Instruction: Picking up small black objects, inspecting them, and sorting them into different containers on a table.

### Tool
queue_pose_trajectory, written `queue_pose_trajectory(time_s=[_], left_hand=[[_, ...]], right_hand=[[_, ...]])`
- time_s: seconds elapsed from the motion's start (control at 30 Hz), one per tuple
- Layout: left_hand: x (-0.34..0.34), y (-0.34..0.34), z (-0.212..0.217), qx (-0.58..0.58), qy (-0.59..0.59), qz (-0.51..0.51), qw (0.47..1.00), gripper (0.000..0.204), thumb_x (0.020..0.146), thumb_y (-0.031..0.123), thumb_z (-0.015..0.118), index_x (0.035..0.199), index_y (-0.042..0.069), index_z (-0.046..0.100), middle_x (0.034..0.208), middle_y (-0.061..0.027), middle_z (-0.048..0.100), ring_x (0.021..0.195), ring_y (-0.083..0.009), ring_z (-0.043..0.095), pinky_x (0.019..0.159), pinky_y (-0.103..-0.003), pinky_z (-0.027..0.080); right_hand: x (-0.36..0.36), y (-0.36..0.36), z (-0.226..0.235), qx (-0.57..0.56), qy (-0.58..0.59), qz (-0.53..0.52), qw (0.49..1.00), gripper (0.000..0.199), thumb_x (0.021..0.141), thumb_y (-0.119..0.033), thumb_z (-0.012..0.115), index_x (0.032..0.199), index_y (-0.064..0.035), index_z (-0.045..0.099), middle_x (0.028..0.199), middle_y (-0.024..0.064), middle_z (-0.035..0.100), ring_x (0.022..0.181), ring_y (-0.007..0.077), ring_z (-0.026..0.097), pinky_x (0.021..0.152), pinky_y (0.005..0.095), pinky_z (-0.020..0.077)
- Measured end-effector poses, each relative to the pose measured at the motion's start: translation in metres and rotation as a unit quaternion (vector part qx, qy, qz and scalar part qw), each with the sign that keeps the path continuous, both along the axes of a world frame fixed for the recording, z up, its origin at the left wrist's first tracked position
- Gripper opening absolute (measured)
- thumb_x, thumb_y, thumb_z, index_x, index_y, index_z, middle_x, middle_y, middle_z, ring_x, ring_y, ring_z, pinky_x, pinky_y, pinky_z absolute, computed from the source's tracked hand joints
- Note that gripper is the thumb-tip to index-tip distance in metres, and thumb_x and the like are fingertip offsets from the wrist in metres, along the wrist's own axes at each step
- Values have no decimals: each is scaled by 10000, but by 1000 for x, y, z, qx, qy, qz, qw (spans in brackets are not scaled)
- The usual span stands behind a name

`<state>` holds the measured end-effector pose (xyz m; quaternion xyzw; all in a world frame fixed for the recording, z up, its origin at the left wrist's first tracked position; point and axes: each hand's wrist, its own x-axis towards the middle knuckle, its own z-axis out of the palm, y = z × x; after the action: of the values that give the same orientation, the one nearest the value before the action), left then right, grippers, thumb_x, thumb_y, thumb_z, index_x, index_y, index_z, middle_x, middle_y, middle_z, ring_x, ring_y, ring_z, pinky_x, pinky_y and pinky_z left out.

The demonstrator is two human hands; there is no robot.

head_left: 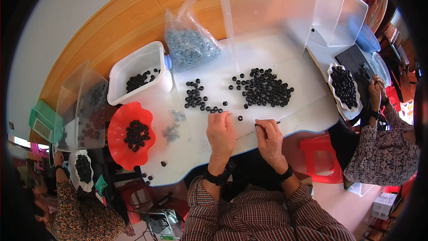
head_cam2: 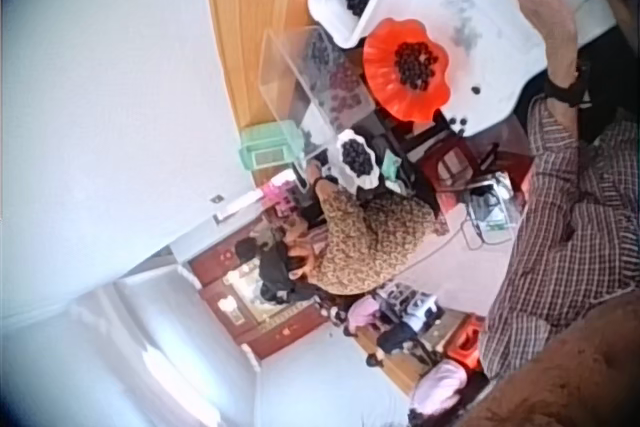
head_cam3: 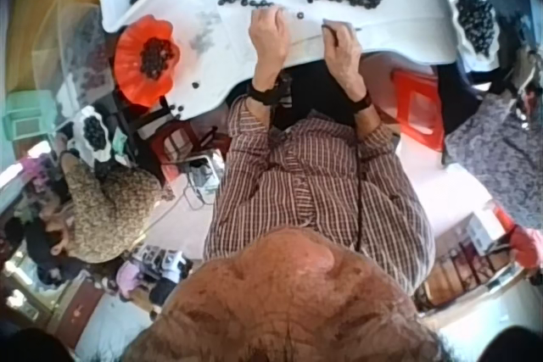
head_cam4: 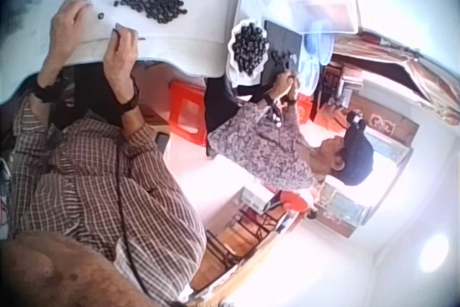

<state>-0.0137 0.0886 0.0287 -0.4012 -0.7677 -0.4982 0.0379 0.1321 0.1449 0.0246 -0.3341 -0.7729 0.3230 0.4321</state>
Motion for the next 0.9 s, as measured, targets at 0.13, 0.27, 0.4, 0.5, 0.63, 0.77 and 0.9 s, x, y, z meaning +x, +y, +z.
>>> queue_pose_trajectory(time_s=[0.13, 0.27, 0.4, 0.5, 0.63, 0.77, 0.9], left_hand=[[-26, -12, 2, 5, 34, 81, 996, 163, 855, 10, 595, 989, 25, 685, 874, -143, 609, 791, -316, 605, 696, -388, 497], [-49, -21, -4, -47, 52, 119, 990, 250, 841, -26, 567, 1066, 22, 663, 946, -153, 586, 850, -321, 591, 735, -395, 489], [-54, -21, -4, -99, 41, 113, 988, 297, 832, -35, 565, 1109, 30, 649, 970, -151, 562, 896, -319, 572, 756, -407, 478], [-55, -20, -7, -111, 20, 71, 991, 306, 822, -42, 571, 1108, 36, 648, 971, -147, 560, 897, -317, 571, 759, -404, 479], [-58, -15, -6, -90, 42, 86, 991, 336, 809, -51, 575, 1133, 17, 629, 1036, -162, 553, 967, -338, 548, 815, -401, 470], [-71, -5, 0, -91, 137, 91, 982, 409, 777, -96, 545, 1184, -57, 570, 1218, -217, 504, 1124, -392, 458, 954, -438, 404], [-80, 0, -11, -162, 179, 33, 970, 471, 754, -122, 509, 1224, -111, 519, 1381, -262, 425, 1277, -439, 363, 1084, -463, 320]], right_hand=[[-1, 0, -1, 11, 5, 2, 1000, 170, 850, 60, 622, 1009, 1, 631, 913, 129, 616, 731, 255, 633, 621, 321, 508], [0, 0, -2, -3, 1, 0, 1000, 168, 848, 62, 620, 1005, 3, 628, 907, 132, 616, 734, 261, 634, 627, 324, 511], [-1, 1, -2, 24, 2, 4, 1000, 169, 846, 67, 616, 1003, 7, 625, 902, 137, 617, 734, 268, 634, 633, 329, 515], [-1, 1, -2, 23, -2, 5, 1000, 167, 845, 69, 615, 1000, 8, 625, 901, 139, 616, 733, 270, 635, 634, 330, 516], [-1, 0, -1, 15, -2, 3, 1000, 165, 843, 70, 614, 995, 7, 628, 900, 139, 617, 729, 271, 634, 631, 331, 515], [0, 1, -4, 26, -2, 4, 1000, 166, 838, 72, 615, 991, 10, 630, 897, 139, 616, 724, 273, 631, 626, 331, 512], [-1, 0, -5, 24, -1, 5, 1000, 160, 851, 50, 615, 1000, -5, 636, 898, 116, 612, 714, 223, 609, 629, 299, 488]])
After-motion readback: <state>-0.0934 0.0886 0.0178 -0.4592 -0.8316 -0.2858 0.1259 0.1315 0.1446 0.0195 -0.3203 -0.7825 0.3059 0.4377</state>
